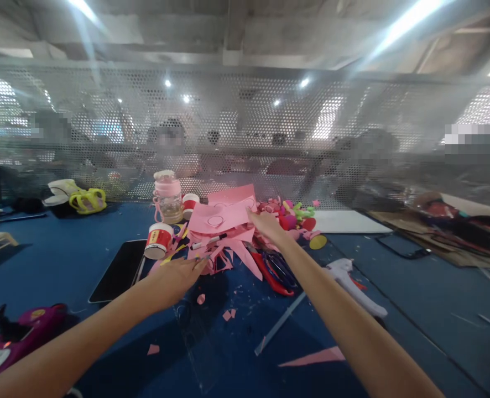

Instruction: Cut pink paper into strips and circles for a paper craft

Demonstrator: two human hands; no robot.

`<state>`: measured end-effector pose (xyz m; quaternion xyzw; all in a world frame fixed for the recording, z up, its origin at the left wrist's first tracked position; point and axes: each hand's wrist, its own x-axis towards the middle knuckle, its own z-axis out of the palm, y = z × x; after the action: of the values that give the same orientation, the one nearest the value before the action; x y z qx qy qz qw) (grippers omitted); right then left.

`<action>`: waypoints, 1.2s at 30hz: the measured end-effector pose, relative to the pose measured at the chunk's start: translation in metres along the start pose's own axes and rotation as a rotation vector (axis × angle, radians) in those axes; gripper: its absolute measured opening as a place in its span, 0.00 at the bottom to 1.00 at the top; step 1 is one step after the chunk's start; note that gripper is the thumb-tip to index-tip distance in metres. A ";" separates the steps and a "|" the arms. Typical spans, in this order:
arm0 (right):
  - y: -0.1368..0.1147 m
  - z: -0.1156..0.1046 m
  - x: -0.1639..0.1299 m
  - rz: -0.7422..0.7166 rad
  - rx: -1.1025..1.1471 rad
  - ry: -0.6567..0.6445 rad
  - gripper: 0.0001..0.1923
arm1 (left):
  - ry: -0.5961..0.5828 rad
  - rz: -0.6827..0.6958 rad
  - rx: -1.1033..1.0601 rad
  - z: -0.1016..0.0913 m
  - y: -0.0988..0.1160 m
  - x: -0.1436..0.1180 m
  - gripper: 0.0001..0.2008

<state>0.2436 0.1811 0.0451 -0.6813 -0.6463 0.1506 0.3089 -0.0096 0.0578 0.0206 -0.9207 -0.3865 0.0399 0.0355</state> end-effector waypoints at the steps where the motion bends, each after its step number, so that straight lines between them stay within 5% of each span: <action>1: -0.002 0.002 0.005 0.013 -0.010 0.014 0.19 | 0.002 0.001 -0.025 0.001 0.001 0.000 0.36; 10: 0.004 0.023 0.019 -0.097 0.010 0.092 0.18 | -0.057 0.016 -0.100 -0.004 0.007 -0.003 0.35; 26: -0.001 -0.020 0.017 -0.432 0.154 0.672 0.09 | 0.034 0.036 0.011 0.038 -0.003 -0.002 0.36; 36: 0.007 -0.028 0.016 -0.184 0.323 0.660 0.18 | 0.019 0.024 -0.043 0.032 -0.001 -0.003 0.35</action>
<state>0.2675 0.1903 0.0653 -0.5749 -0.5382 -0.0055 0.6163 -0.0157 0.0573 -0.0112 -0.9263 -0.3756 0.0233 0.0191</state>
